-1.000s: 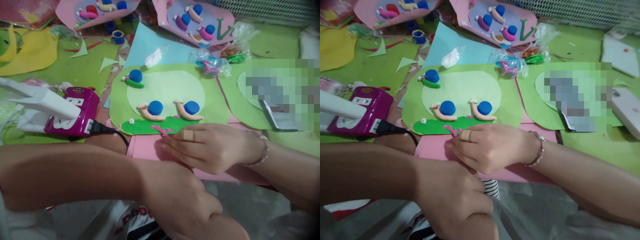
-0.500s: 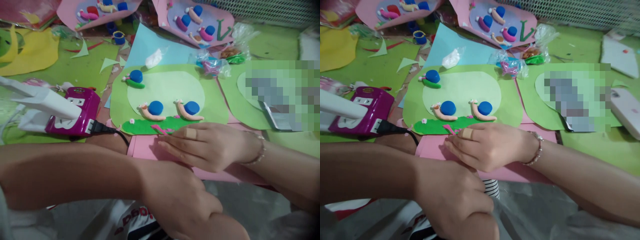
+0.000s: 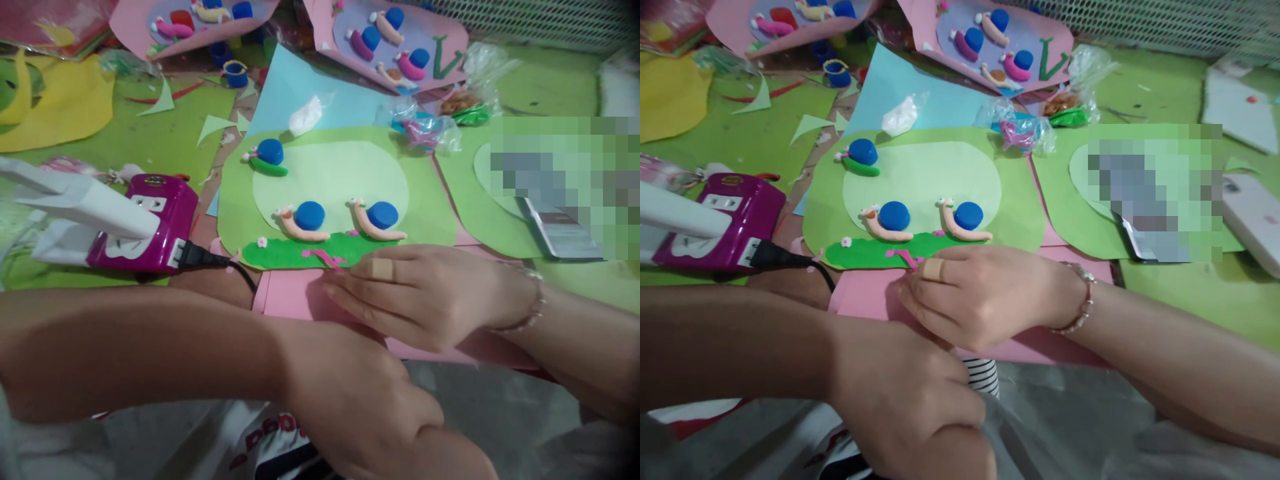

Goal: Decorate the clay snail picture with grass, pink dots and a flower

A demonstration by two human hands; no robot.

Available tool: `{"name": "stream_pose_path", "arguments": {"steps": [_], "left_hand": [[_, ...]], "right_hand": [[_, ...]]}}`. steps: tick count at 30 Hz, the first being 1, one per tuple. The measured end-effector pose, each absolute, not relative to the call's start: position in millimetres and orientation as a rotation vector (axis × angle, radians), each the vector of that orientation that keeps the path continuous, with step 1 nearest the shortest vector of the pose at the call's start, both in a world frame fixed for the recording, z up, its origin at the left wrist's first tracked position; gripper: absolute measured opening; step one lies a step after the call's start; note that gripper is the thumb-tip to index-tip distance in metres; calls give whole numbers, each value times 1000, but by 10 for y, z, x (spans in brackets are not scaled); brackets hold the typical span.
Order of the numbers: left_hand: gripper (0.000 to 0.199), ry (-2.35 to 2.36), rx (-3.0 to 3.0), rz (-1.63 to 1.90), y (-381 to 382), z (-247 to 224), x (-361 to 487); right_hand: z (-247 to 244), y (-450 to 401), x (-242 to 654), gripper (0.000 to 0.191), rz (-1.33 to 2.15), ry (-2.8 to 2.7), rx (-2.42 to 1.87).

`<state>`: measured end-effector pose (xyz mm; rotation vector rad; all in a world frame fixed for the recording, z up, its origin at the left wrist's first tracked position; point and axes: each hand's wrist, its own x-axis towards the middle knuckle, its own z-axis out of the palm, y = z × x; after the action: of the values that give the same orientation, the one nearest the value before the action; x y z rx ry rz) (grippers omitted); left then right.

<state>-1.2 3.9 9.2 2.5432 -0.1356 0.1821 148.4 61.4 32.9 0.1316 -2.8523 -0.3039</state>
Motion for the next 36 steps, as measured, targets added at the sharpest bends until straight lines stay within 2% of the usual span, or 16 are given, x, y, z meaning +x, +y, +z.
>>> {"name": "stream_pose_path", "arguments": {"steps": [36], "left_hand": [[16,-194,2586,202,6,79,-29]], "right_hand": [[268,570,1425,27,-258,-2816,120]]}}
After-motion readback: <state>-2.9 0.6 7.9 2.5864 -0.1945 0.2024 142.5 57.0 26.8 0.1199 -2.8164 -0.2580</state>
